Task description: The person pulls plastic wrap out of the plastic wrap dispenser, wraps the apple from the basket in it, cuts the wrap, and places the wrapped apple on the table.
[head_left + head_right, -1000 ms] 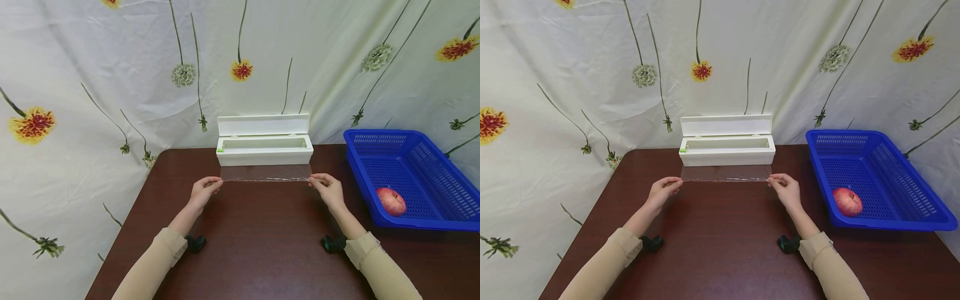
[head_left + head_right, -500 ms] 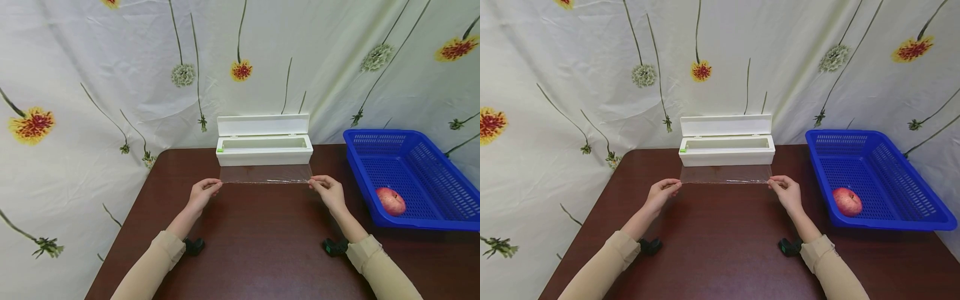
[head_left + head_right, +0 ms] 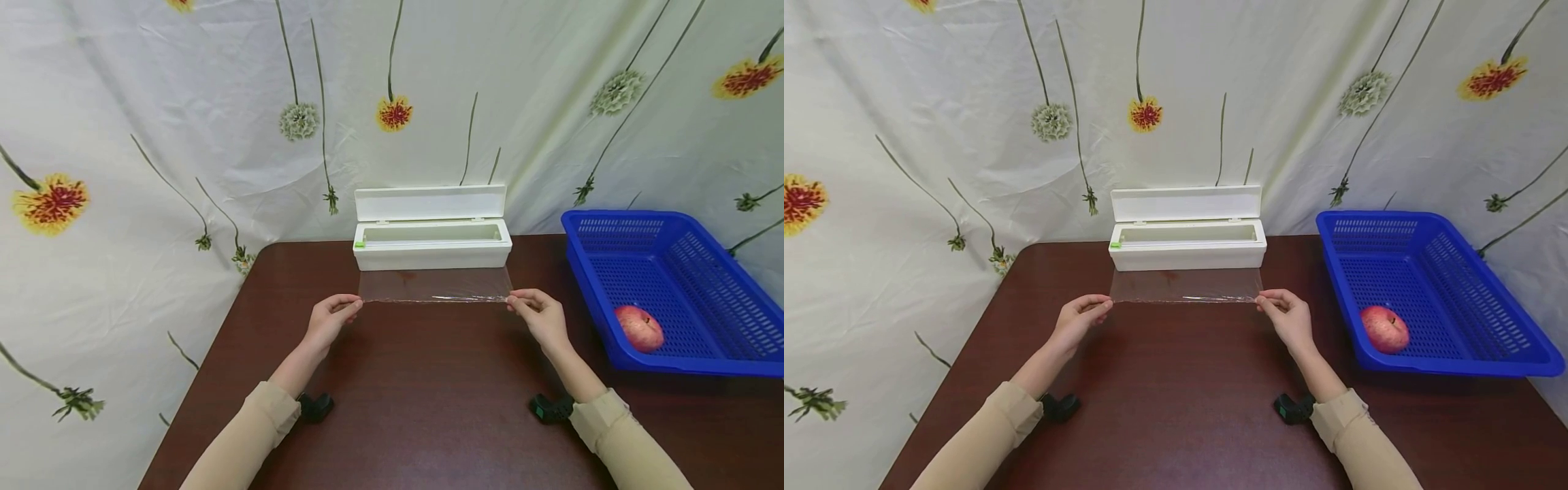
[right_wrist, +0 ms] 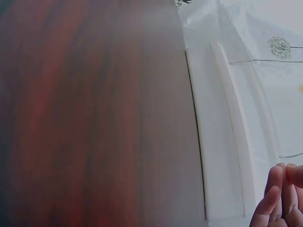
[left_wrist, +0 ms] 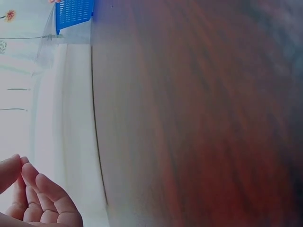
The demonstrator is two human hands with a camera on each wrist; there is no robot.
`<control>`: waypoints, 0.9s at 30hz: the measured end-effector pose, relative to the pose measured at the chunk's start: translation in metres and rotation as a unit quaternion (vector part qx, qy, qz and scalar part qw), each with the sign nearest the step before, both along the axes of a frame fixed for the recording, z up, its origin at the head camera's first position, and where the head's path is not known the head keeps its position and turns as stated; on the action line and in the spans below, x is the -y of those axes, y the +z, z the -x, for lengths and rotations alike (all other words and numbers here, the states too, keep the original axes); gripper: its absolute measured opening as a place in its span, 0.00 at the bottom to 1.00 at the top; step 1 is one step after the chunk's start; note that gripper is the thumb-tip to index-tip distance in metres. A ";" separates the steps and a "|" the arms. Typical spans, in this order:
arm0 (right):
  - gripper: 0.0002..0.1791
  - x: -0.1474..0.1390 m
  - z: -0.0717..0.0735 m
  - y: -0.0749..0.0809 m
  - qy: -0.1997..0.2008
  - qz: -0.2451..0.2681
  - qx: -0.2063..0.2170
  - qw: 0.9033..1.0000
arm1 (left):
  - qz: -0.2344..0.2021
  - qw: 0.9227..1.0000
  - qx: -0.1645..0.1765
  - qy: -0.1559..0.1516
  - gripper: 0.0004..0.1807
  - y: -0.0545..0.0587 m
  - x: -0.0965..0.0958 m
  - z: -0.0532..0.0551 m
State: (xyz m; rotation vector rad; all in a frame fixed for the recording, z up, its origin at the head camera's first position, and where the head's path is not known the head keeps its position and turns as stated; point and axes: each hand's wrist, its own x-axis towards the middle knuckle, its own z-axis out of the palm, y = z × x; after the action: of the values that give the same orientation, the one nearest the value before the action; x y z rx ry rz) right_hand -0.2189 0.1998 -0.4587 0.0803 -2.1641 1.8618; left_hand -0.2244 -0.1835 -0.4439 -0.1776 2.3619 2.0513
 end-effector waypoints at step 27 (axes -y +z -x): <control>0.13 -0.002 -0.011 0.001 -0.002 -0.008 0.007 1.000 | 0.004 1.000 0.000 -0.010 0.15 -0.002 0.003 -0.012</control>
State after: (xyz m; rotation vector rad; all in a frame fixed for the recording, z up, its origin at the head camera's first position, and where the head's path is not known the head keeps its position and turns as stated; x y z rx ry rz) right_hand -0.2079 0.2018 -0.4573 0.0674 -2.1873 1.8487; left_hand -0.2128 -0.1862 -0.4458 -0.1537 2.3621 2.0337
